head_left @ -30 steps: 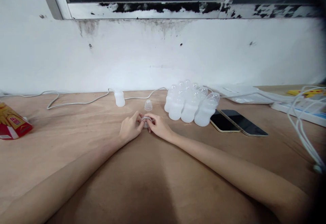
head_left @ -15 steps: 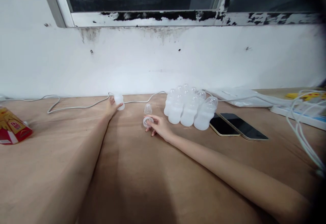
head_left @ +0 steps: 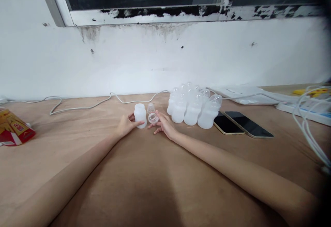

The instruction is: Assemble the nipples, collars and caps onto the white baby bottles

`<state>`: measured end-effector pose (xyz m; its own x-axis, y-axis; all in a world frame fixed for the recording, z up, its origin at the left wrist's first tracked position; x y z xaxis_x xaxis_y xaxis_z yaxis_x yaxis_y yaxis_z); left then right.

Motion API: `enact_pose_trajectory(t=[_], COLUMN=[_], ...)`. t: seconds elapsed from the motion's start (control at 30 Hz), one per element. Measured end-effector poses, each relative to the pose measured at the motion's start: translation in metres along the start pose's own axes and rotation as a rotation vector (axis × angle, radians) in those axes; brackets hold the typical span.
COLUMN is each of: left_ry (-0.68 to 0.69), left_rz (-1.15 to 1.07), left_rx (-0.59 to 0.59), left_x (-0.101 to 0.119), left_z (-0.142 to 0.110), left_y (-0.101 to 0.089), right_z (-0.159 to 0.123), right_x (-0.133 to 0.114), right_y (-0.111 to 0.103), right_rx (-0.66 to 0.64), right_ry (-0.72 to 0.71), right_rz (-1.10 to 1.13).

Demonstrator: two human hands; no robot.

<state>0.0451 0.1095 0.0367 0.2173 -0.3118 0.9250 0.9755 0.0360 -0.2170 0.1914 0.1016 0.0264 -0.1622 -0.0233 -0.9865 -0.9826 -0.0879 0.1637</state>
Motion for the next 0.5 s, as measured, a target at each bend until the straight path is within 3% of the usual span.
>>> enact_pose_trajectory(t=[0.33, 0.5], left_ry=[0.023, 0.088], left_rz=[0.024, 0.159], left_rx=[-0.022, -0.002], left_x=[0.0062, 0.0072], left_z=[-0.0009, -0.0011], left_y=[0.0055, 0.0041], right_z=[0.0004, 0.0018], right_x=[0.0, -0.002], right_y=[-0.0033, -0.0058], right_rx=[0.016, 0.012], right_ry=[-0.018, -0.054], right_rz=[0.079, 0.157])
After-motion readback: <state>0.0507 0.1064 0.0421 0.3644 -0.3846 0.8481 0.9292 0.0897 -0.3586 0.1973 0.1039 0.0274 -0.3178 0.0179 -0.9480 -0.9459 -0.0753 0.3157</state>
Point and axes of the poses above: each hand's wrist, its own z-axis towards the middle knuckle, its own y-axis out of the palm, x = y × z, the point moved 7 cm from there along z, towards the middle knuckle, and after that the axes turned 10 degrees about x, right-handed, at the moved point
